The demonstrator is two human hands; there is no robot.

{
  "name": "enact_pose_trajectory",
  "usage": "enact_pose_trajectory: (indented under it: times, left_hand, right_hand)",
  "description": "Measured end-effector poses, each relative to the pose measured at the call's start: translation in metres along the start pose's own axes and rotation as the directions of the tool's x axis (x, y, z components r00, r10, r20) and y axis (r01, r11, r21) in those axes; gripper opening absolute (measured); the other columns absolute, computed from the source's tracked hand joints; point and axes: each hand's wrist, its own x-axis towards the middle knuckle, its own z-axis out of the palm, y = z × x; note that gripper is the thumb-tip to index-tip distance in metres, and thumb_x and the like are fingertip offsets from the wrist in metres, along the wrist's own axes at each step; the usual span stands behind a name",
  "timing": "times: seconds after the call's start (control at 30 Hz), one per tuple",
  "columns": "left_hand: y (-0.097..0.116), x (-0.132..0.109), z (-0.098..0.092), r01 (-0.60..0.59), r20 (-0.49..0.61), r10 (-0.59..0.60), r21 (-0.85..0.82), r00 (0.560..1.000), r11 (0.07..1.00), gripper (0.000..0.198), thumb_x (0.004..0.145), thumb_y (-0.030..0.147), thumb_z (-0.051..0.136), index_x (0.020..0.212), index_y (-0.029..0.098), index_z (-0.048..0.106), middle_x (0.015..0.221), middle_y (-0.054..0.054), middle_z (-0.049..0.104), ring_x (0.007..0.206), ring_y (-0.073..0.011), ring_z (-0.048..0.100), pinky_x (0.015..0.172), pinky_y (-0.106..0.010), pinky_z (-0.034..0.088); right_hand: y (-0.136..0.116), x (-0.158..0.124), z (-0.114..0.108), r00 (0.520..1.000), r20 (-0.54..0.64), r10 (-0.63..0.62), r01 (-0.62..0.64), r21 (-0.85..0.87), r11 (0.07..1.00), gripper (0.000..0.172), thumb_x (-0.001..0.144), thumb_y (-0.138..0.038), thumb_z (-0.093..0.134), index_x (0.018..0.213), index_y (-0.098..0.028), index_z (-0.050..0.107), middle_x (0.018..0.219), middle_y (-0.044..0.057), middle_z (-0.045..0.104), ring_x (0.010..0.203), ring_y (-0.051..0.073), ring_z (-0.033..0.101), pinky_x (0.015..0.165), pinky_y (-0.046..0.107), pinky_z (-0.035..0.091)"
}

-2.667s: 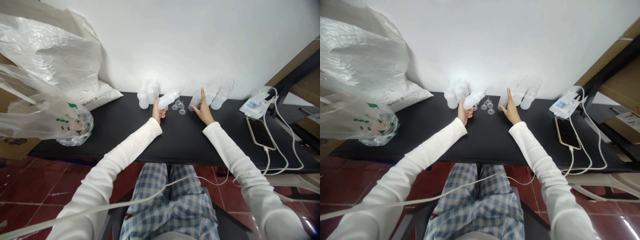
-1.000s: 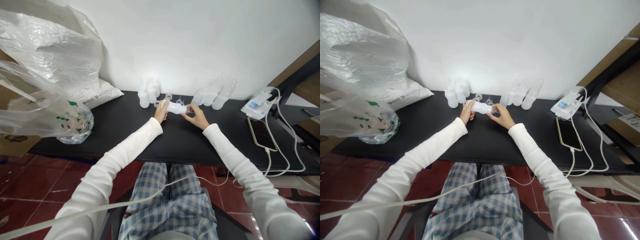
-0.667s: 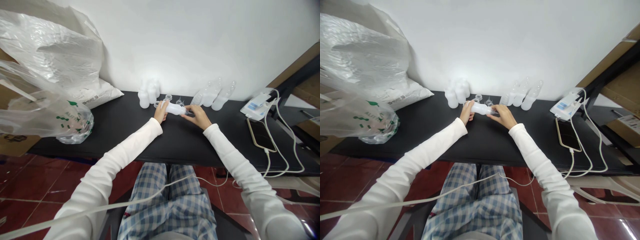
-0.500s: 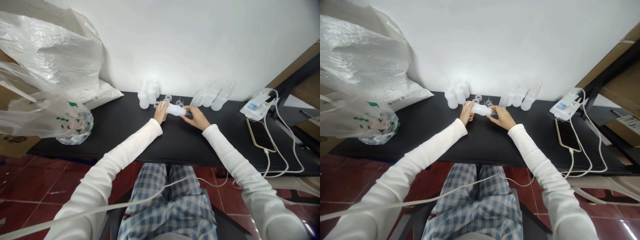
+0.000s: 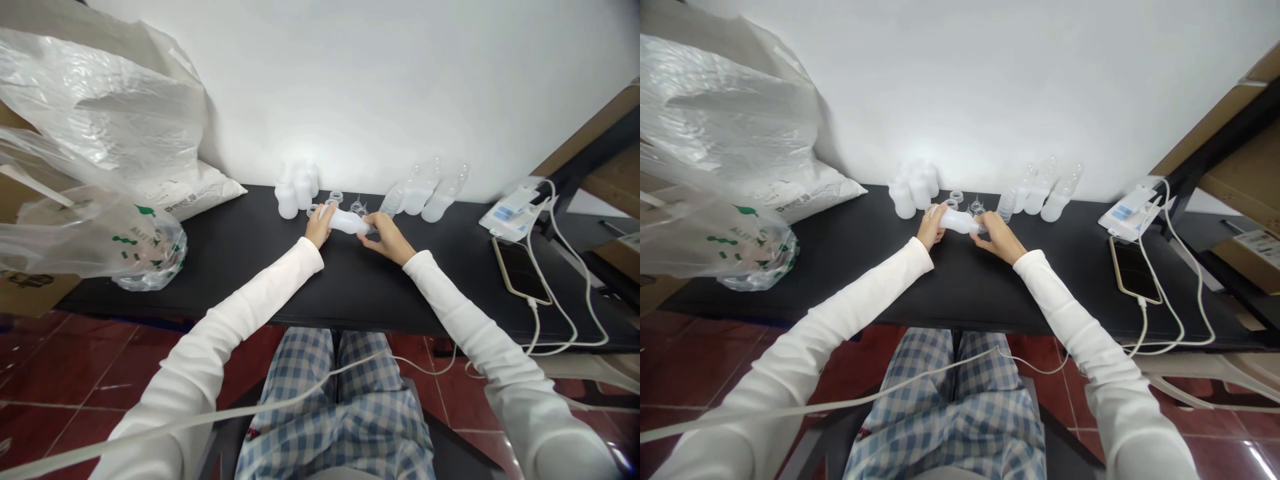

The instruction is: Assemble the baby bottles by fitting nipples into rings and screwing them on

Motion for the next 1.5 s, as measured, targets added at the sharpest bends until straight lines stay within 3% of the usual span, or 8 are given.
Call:
enact_pose_trajectory:
  times: [0.27, 0.43, 0.63, 0.8, 1.0, 1.3, 1.43, 1.5]
  left_hand:
    - [0.001, 0.002, 0.001, 0.035, 0.017, -0.035, -0.032, 0.999, 0.999, 0.052, 0.091, 0.072, 0.053, 0.084, 0.021, 0.049, 0.044, 0.010, 0.031, 0.032, -0.0052, 0.024, 0.037, -0.021, 0.014]
    - [-0.006, 0.001, 0.001, -0.101, 0.018, 0.101, 0.007, 0.995, 0.995, 0.043, 0.095, 0.064, 0.052, 0.088, 0.021, 0.050, 0.045, 0.009, 0.038, 0.034, -0.0057, 0.029, 0.037, -0.020, 0.016]
    - [-0.001, -0.007, 0.003, -0.204, 0.008, 0.204, 0.022, 0.979, 0.979, 0.033, 0.094, 0.054, 0.054, 0.095, 0.022, 0.052, 0.051, 0.008, 0.042, 0.037, -0.0057, 0.032, 0.039, -0.019, 0.020]
    - [-0.002, -0.004, 0.000, -0.247, -0.021, 0.248, 0.048, 0.969, 0.968, 0.033, 0.094, 0.054, 0.054, 0.092, 0.021, 0.053, 0.052, 0.006, 0.044, 0.040, -0.0058, 0.037, 0.040, -0.018, 0.024]
    - [-0.005, -0.004, 0.000, -0.212, -0.025, 0.213, 0.027, 0.977, 0.977, 0.045, 0.094, 0.063, 0.050, 0.084, 0.019, 0.055, 0.050, 0.004, 0.047, 0.038, -0.0064, 0.035, 0.039, -0.020, 0.024]
    - [-0.005, -0.001, -0.011, 0.035, -0.015, -0.036, -0.073, 0.999, 0.997, 0.058, 0.089, 0.074, 0.043, 0.078, 0.018, 0.055, 0.044, 0.002, 0.047, 0.034, -0.0082, 0.035, 0.035, -0.022, 0.021]
    - [-0.001, 0.002, -0.031, -0.110, -0.202, 0.077, -0.158, 0.976, 0.981, 0.061, 0.090, 0.076, 0.038, 0.090, 0.018, 0.055, 0.057, 0.001, 0.052, 0.040, -0.0079, 0.040, 0.037, -0.021, 0.023]
    - [0.004, 0.002, -0.044, -0.332, -0.427, 0.239, -0.159, 0.872, 0.930, 0.058, 0.093, 0.074, 0.034, 0.100, 0.019, 0.052, 0.075, -0.001, 0.058, 0.050, -0.0088, 0.050, 0.040, -0.021, 0.028]
  right_hand:
    - [-0.005, 0.003, -0.001, 0.999, 0.024, -0.039, 0.041, -0.126, 0.991, 0.023, 0.100, -0.032, 0.047, 0.117, -0.026, 0.062, 0.110, 0.010, 0.064, 0.104, 0.028, 0.060, 0.093, 0.048, 0.052]
    - [-0.003, 0.001, -0.008, 0.998, -0.060, -0.031, 0.021, -0.159, 0.987, 0.055, 0.095, -0.055, 0.059, 0.135, -0.018, 0.052, 0.121, 0.017, 0.062, 0.113, 0.033, 0.058, 0.095, 0.049, 0.047]
    - [0.008, -0.002, -0.005, 0.994, -0.008, 0.113, -0.113, -0.160, 0.981, 0.037, 0.103, -0.053, 0.042, 0.098, -0.023, 0.062, 0.095, 0.009, 0.066, 0.095, 0.027, 0.057, 0.088, 0.044, 0.043]
    - [0.006, -0.001, -0.001, 0.994, -0.060, 0.087, -0.090, -0.054, 0.994, 0.034, 0.095, -0.051, 0.060, 0.114, -0.023, 0.057, 0.100, 0.008, 0.066, 0.093, 0.026, 0.059, 0.088, 0.043, 0.045]
    - [0.003, -0.002, -0.006, 0.995, -0.073, -0.069, 0.057, -0.152, 0.987, 0.019, 0.093, -0.025, 0.057, 0.112, -0.026, 0.059, 0.122, 0.012, 0.066, 0.108, 0.030, 0.061, 0.092, 0.049, 0.046]
    - [0.013, -0.012, -0.014, 0.995, -0.096, -0.024, 0.006, -0.184, 0.983, 0.012, 0.097, -0.029, 0.054, 0.093, -0.030, 0.065, 0.115, 0.006, 0.071, 0.108, 0.028, 0.063, 0.095, 0.051, 0.047]
    - [0.021, -0.012, -0.014, 0.958, -0.284, 0.025, -0.087, -0.207, 0.974, 0.011, 0.092, -0.029, 0.060, 0.102, -0.029, 0.058, 0.118, 0.010, 0.068, 0.102, 0.029, 0.064, 0.092, 0.055, 0.047]
    - [0.021, -0.010, -0.011, 0.931, -0.365, 0.027, -0.114, -0.219, 0.969, 0.023, 0.091, -0.033, 0.062, 0.111, -0.027, 0.053, 0.118, 0.013, 0.066, 0.103, 0.031, 0.064, 0.091, 0.056, 0.048]
